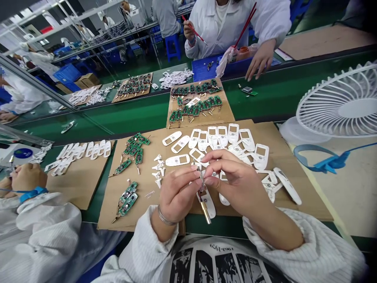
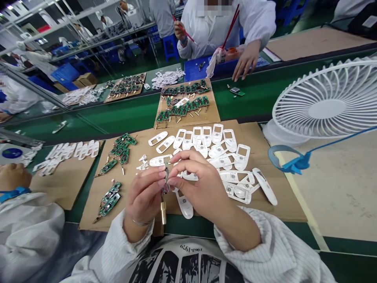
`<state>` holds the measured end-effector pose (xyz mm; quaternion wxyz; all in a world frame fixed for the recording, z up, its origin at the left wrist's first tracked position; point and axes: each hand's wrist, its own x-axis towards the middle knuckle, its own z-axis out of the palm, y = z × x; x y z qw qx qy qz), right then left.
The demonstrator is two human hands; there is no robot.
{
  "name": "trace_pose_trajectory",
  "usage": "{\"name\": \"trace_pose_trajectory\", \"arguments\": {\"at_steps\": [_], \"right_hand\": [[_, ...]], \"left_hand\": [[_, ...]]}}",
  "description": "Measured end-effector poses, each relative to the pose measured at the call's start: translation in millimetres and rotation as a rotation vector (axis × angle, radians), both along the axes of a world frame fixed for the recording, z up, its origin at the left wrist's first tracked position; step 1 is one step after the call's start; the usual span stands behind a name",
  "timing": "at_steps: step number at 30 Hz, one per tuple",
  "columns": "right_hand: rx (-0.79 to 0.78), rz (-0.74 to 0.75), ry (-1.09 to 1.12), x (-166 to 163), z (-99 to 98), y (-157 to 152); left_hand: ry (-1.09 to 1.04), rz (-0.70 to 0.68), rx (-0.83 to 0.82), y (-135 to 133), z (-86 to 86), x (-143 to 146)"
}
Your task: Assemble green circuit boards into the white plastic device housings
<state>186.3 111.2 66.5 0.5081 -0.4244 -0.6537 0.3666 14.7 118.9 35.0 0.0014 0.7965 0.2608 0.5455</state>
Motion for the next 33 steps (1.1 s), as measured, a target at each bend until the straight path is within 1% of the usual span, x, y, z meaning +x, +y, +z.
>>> {"name": "trace_pose_trajectory", "arguments": {"at_steps": [2, 4, 6, 9, 12, 15, 18, 22, 23, 25, 28, 29, 31, 33], "right_hand": [[0.005, 0.007, -0.054, -1, 1.6, -3], [0.043, -0.017, -0.092, -4, 1.0, -7], [0.099, -0.053, -0.092, -7, -2.2, -10], [0.177, -0.080, -0.041, -9, -9.5, -12], [0.180, -0.087, 0.026, -7, -15.4, -6], [0.143, -0.041, 0.051, -1, -17.7, 1], [0.130, -0.017, -0.025, 4, -16.4, 6], [0.226, -0.025, -0.122, 2, -12.2, 6], [0.256, -0.044, -0.125, 0, -11.7, 5], [0.334, -0.129, -0.135, -4, -12.1, 2], [0.512, -0.302, -0.221, -6, -15.9, -3], [0.548, -0.352, -0.244, -6, -17.7, -4], [0.554, -0.429, -0.246, -5, -20.9, -6], [0.521, -0.484, -0.222, -3, -23.2, -6]], "left_hand": [[0.019, -0.014, 0.028, 0, -0.2, 0], [0.007, -0.024, 0.014, -1, -0.5, 0], [-0.059, -0.032, -0.076, -2, -1.0, 2], [-0.213, -0.026, -0.256, -4, -2.2, 5], [-0.304, -0.039, -0.331, -4, -3.7, 7], [-0.368, -0.050, -0.375, -3, -3.9, 7], [-0.390, -0.031, -0.395, -1, -3.4, 6], [-0.395, -0.053, -0.438, -2, -5.5, 5], [-0.395, -0.056, -0.458, -2, -6.4, 6], [-0.416, -0.054, -0.540, -3, -7.9, 8], [-0.572, -0.088, -0.773, -5, -7.8, 15], [-0.632, -0.110, -0.864, -5, -7.0, 19], [-0.716, -0.159, -1.022, -3, -4.7, 25], [-0.739, -0.171, -1.108, -1, -2.3, 31]]}}
